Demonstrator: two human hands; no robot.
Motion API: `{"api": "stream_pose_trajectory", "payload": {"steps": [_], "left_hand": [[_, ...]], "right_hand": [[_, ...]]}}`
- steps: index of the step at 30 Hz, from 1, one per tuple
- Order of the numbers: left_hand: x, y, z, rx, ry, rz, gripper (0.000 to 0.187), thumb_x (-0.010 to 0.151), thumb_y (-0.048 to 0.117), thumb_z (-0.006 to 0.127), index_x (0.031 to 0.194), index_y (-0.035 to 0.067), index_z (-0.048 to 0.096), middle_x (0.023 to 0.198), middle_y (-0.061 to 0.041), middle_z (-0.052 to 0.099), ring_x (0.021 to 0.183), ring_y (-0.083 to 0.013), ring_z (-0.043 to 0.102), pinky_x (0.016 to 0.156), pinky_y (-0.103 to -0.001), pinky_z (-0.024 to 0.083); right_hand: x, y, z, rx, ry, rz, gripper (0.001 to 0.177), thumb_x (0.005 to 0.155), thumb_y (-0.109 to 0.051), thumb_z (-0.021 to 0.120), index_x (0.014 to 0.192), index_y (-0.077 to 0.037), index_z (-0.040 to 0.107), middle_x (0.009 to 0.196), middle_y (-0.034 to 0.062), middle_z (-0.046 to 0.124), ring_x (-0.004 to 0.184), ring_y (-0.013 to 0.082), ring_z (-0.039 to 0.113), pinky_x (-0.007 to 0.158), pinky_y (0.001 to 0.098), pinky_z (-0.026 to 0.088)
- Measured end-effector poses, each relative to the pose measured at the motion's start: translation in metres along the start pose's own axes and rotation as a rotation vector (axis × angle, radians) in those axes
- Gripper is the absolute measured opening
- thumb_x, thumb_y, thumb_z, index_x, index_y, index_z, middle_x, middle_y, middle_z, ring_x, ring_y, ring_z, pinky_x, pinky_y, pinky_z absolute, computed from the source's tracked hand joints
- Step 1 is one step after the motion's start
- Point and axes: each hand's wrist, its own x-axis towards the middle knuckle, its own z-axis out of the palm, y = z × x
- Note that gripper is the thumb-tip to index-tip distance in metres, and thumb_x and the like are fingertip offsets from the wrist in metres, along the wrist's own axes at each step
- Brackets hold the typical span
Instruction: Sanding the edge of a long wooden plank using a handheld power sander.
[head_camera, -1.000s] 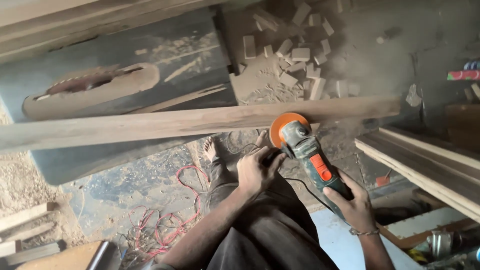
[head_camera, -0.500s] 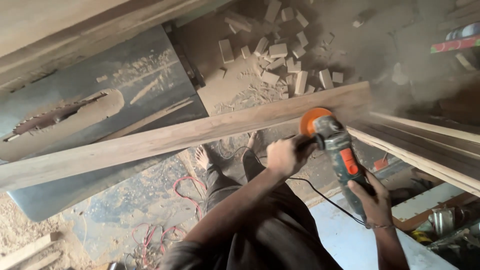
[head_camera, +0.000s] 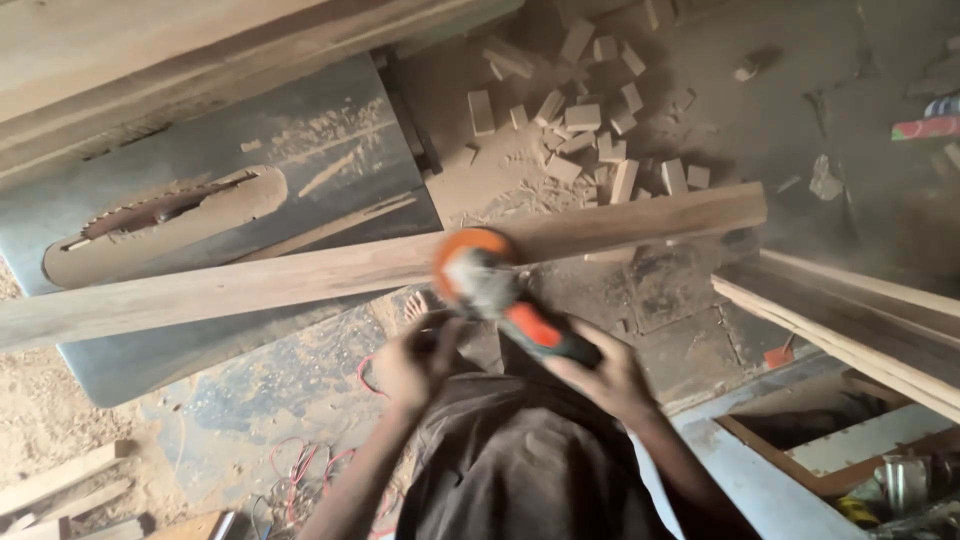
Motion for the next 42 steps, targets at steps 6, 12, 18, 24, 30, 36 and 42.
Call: {"api": "stream_pose_trajectory", "payload": {"steps": [6,12,18,24,30,36,42], "left_hand": [[0.0,-0.012,-0.037,0.166,0.238,-0.237,0.025,0.091,0.026,0.08,0.107,0.007,0.08,0.065,-0.012,0.074,0.049,-0.0129,0.06,0.047,-0.03,0.04],[0.016,0.02,0.033,0.021,0.144,-0.048,0.026,0.09,0.028,0.079,0.103,0.006,0.079,0.086,-0.01,0.08,0.071,-0.0137,0.077,0.063,-0.027,0.059],[0.036,0.055,0.114,0.017,0.008,0.012,0.029,0.087,0.035,0.079,0.102,0.011,0.08,0.086,-0.01,0.08,0.071,-0.0174,0.079,0.065,-0.031,0.061],[0.047,0.075,0.17,0.093,-0.019,0.197,0.026,0.087,0.037,0.079,0.097,0.013,0.079,0.083,-0.009,0.078,0.071,-0.0228,0.075,0.065,-0.034,0.058],[0.06,0.087,0.218,0.165,-0.147,0.228,0.03,0.089,0.043,0.076,0.1,0.016,0.079,0.07,-0.004,0.076,0.063,-0.0213,0.073,0.075,-0.041,0.053],[0.072,0.105,0.258,0.147,-0.318,0.178,0.036,0.091,0.05,0.07,0.103,0.017,0.079,0.074,-0.003,0.076,0.058,-0.0191,0.072,0.057,-0.036,0.057],[0.088,0.109,0.312,0.153,-0.515,0.194,0.035,0.094,0.051,0.063,0.106,0.02,0.075,0.083,-0.002,0.078,0.06,-0.0175,0.072,0.058,-0.036,0.059]], "right_hand": [[0.044,-0.032,0.025,-0.041,-0.144,-0.054,0.067,0.083,-0.039,0.081,0.136,-0.002,0.064,0.109,0.0113,0.078,0.094,0.0177,0.077,0.081,0.0303,0.06],[0.027,0.002,-0.042,-0.051,-0.125,-0.006,0.069,0.083,-0.043,0.076,0.138,-0.003,0.062,0.092,0.0114,0.075,0.065,0.0163,0.07,0.054,0.0275,0.058],[-0.003,0.04,-0.115,-0.186,0.071,0.106,0.063,0.08,-0.037,0.075,0.133,-0.004,0.065,0.087,0.0102,0.074,0.065,0.0146,0.069,0.056,0.0297,0.055],[-0.019,0.048,-0.156,-0.142,0.201,0.104,0.058,0.083,-0.027,0.076,0.132,0.001,0.064,0.105,0.0101,0.075,0.09,0.0159,0.07,0.078,0.0302,0.056],[-0.034,0.079,-0.191,-0.106,0.244,0.127,0.054,0.086,-0.024,0.075,0.132,0.0,0.065,0.102,0.0099,0.074,0.087,0.0149,0.068,0.077,0.0295,0.055],[-0.05,0.113,-0.217,-0.002,0.366,0.331,0.057,0.085,-0.026,0.073,0.137,-0.005,0.063,0.102,0.0107,0.074,0.082,0.0175,0.069,0.071,0.0318,0.057],[-0.063,0.142,-0.238,0.158,0.461,0.34,0.059,0.089,-0.029,0.074,0.142,-0.007,0.062,0.107,0.0126,0.072,0.083,0.0183,0.068,0.071,0.0341,0.055]]}}
